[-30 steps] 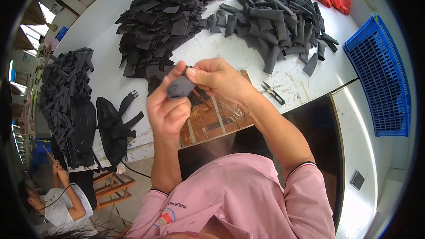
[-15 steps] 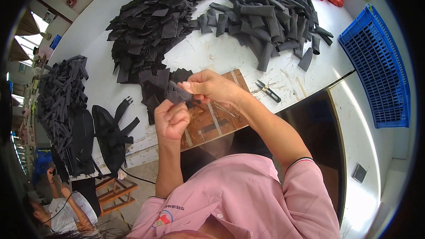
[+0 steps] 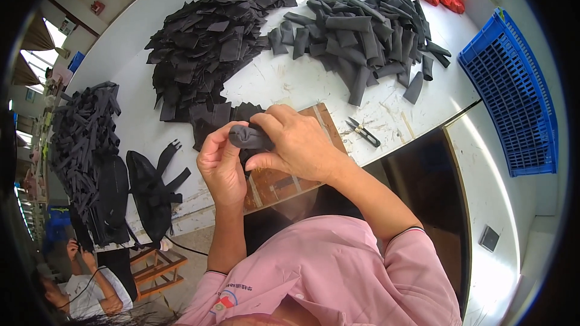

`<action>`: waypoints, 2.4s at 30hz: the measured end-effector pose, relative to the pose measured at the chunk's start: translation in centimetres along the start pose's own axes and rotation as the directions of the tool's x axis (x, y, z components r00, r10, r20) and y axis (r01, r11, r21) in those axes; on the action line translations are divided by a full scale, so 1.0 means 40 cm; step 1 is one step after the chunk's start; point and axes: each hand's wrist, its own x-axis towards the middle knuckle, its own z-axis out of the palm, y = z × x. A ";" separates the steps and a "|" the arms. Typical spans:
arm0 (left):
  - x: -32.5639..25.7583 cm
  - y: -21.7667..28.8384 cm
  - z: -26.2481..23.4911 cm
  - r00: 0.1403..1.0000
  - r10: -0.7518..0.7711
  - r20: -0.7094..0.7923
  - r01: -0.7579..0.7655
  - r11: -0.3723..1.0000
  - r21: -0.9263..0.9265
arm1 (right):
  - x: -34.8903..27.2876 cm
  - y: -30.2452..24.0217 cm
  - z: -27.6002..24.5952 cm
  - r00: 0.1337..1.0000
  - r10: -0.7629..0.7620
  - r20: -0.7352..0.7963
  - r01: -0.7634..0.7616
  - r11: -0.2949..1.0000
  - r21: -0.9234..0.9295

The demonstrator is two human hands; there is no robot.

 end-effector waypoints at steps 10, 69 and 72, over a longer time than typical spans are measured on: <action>-0.031 -0.041 -0.029 0.984 -0.087 -0.155 0.061 0.985 -0.164 | -0.045 0.046 0.065 0.995 -0.071 0.075 0.085 0.974 -0.208; 0.019 0.021 -0.030 0.997 0.034 -0.063 -0.045 0.981 -0.186 | -0.075 0.058 0.106 0.983 0.143 0.115 -0.128 0.983 -0.130; 0.042 0.066 -0.015 0.986 0.125 0.111 -0.143 0.976 0.165 | -0.072 0.058 0.095 0.984 0.123 0.127 -0.104 0.983 -0.148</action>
